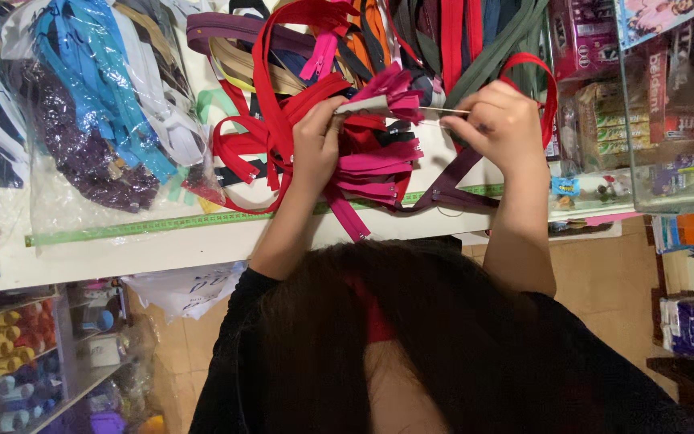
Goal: The person handles various colorful zippers on a counter, picking them up from piles, measuring them against a ruler fixed to the table, and placing some inside a plastic bag while sorting others into groups by color.
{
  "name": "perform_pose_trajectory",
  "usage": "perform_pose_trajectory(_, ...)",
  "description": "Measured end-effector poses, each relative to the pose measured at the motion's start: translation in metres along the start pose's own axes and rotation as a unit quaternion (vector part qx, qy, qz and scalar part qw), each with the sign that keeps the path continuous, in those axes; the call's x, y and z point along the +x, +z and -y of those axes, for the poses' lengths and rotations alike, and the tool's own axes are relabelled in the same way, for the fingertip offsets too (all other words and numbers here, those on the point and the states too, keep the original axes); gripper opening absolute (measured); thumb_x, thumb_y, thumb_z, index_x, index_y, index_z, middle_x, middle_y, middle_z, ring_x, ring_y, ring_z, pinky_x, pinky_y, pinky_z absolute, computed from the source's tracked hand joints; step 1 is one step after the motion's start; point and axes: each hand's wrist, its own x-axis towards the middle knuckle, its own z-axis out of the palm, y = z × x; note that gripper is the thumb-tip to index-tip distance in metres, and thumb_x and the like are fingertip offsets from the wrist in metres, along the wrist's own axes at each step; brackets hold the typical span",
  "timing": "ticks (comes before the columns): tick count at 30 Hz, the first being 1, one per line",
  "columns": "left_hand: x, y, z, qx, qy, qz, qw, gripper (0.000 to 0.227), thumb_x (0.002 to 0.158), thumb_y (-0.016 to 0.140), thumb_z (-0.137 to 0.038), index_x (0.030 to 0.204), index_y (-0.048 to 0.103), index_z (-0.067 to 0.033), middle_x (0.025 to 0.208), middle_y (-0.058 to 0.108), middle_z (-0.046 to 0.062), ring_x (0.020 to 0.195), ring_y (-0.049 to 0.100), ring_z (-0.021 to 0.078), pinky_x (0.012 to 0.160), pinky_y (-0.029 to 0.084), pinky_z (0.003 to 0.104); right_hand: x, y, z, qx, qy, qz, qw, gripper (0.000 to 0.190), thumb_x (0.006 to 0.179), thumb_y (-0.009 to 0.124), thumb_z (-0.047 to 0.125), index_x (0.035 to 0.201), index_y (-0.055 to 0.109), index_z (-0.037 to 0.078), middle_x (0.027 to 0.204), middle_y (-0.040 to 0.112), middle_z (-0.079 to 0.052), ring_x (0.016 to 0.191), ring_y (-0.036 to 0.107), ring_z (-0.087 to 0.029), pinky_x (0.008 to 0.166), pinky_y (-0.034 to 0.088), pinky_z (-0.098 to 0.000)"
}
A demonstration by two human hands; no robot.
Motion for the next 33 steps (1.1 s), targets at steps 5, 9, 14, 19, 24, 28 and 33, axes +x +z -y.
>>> perform_pose_trajectory(5,-0.006,-0.012,0.042,-0.112,-0.170,-0.173,0.964,0.025,0.105,0.051,-0.013,0.123,0.068,-0.0094,0.071,0.057,0.004,0.061,0.051,0.0110,0.049,0.045,0.021,-0.045,0.007,-0.043,0.061,0.139,0.018,0.988,0.050,0.098,0.084,0.003,0.061,0.050,0.002,0.062,0.059,-0.017,0.056,0.054,-0.043,0.057,0.043,-0.0439)
perform_pose_trajectory(9,0.000,-0.018,0.042,-0.170,-0.191,-0.201,0.946,0.026,0.108,0.050,-0.013,0.127,0.067,-0.0080,0.069,0.056,0.001,0.057,0.049,0.0073,0.046,0.045,0.019,-0.052,-0.002,-0.051,0.090,0.168,-0.032,0.981,0.056,0.104,0.085,0.002,0.061,0.050,0.008,0.066,0.062,-0.006,0.058,0.054,-0.032,0.062,0.044,-0.0344)
perform_pose_trajectory(14,0.003,0.022,0.051,-0.145,-0.088,-0.037,0.985,0.028,0.107,0.054,-0.016,0.125,0.072,-0.0042,0.116,0.074,0.020,0.110,0.068,0.0257,0.101,0.052,0.045,-0.037,0.038,-0.033,0.211,0.150,-0.119,0.959,0.028,0.101,0.081,0.005,0.076,0.070,0.006,0.078,0.069,-0.012,0.068,0.060,-0.031,0.066,0.046,-0.0373)
perform_pose_trajectory(19,0.010,0.034,0.023,-0.001,0.025,0.032,0.999,0.023,0.105,0.061,-0.021,0.120,0.075,-0.0104,0.115,0.072,0.015,0.104,0.069,0.0379,0.095,0.053,0.047,0.019,0.051,0.031,0.247,0.082,-0.106,0.960,0.029,0.097,0.078,0.005,0.123,0.069,-0.006,0.115,0.069,-0.025,0.111,0.065,-0.045,0.095,0.048,-0.0531)
perform_pose_trajectory(24,0.009,0.022,0.005,0.103,0.083,0.016,0.991,0.025,0.100,0.071,-0.027,0.123,0.075,-0.0188,0.128,0.068,0.006,0.113,0.064,0.0334,0.099,0.050,0.047,0.038,0.059,0.055,0.248,0.048,-0.121,0.960,0.029,0.098,0.073,-0.003,0.125,0.067,-0.012,0.114,0.068,-0.027,0.112,0.065,-0.048,0.097,0.048,-0.0561)
perform_pose_trajectory(28,0.001,0.011,-0.013,0.011,0.025,-0.048,0.998,0.016,0.095,0.076,-0.025,0.110,0.080,-0.0194,0.110,0.076,0.000,0.104,0.070,0.0274,0.095,0.051,0.040,0.048,0.062,0.068,0.249,0.031,-0.138,0.958,0.017,0.104,0.062,-0.002,0.116,0.071,-0.009,0.105,0.072,-0.022,0.099,0.067,-0.044,0.089,0.049,-0.0516)
perform_pose_trajectory(33,-0.022,-0.008,-0.033,-0.103,-0.066,-0.112,0.986,0.018,0.093,0.080,-0.020,0.111,0.081,-0.0190,0.111,0.080,0.001,0.109,0.073,0.0226,0.097,0.053,0.036,0.071,0.070,0.090,0.299,0.018,-0.138,0.944,0.012,0.103,0.064,-0.003,0.109,0.072,-0.009,0.089,0.071,-0.020,0.080,0.064,-0.036,0.076,0.050,-0.0456)
